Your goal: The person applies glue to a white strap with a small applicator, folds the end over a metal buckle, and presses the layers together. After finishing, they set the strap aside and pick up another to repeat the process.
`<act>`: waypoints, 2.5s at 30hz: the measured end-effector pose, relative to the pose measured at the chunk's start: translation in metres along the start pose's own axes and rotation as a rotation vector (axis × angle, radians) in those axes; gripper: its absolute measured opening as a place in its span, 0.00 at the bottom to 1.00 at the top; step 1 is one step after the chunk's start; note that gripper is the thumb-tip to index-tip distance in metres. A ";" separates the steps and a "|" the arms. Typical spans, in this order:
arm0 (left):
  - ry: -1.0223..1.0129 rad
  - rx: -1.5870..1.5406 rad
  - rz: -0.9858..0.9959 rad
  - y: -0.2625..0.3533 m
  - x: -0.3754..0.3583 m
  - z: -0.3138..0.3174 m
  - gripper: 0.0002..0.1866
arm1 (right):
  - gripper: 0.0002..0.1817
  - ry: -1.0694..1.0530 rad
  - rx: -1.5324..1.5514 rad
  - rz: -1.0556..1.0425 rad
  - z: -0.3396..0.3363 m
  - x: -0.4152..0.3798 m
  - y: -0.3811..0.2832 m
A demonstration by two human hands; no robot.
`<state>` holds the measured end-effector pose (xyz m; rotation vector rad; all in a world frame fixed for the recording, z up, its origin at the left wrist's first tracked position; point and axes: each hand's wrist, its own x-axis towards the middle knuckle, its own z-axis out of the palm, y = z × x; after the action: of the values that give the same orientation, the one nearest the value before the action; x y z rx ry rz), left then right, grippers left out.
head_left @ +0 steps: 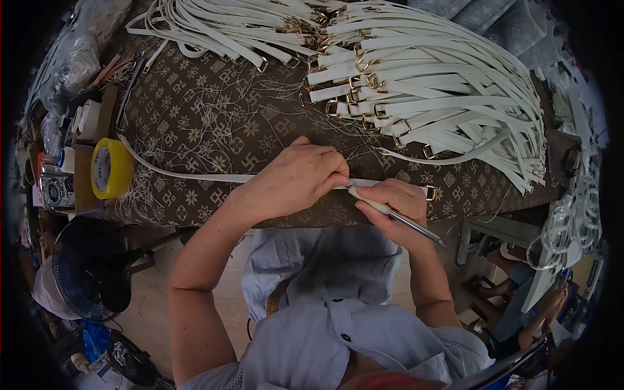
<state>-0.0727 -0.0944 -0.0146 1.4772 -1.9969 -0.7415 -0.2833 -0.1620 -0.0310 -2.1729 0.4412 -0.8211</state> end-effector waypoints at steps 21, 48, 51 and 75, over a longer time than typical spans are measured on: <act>-0.009 -0.001 -0.011 0.001 0.000 0.000 0.07 | 0.15 -0.008 -0.001 -0.032 -0.001 0.000 0.001; 0.140 -0.342 -0.190 -0.001 -0.002 -0.003 0.07 | 0.13 0.044 0.092 0.036 -0.003 -0.005 0.001; 0.435 -0.206 -0.330 -0.005 -0.004 -0.004 0.09 | 0.12 0.099 0.128 0.069 -0.005 -0.008 0.003; 0.108 0.074 0.035 0.000 -0.003 0.001 0.03 | 0.14 0.014 0.062 0.021 -0.004 -0.003 0.000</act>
<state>-0.0723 -0.0918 -0.0153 1.4881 -1.9825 -0.5665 -0.2885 -0.1624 -0.0304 -2.1036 0.4393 -0.8281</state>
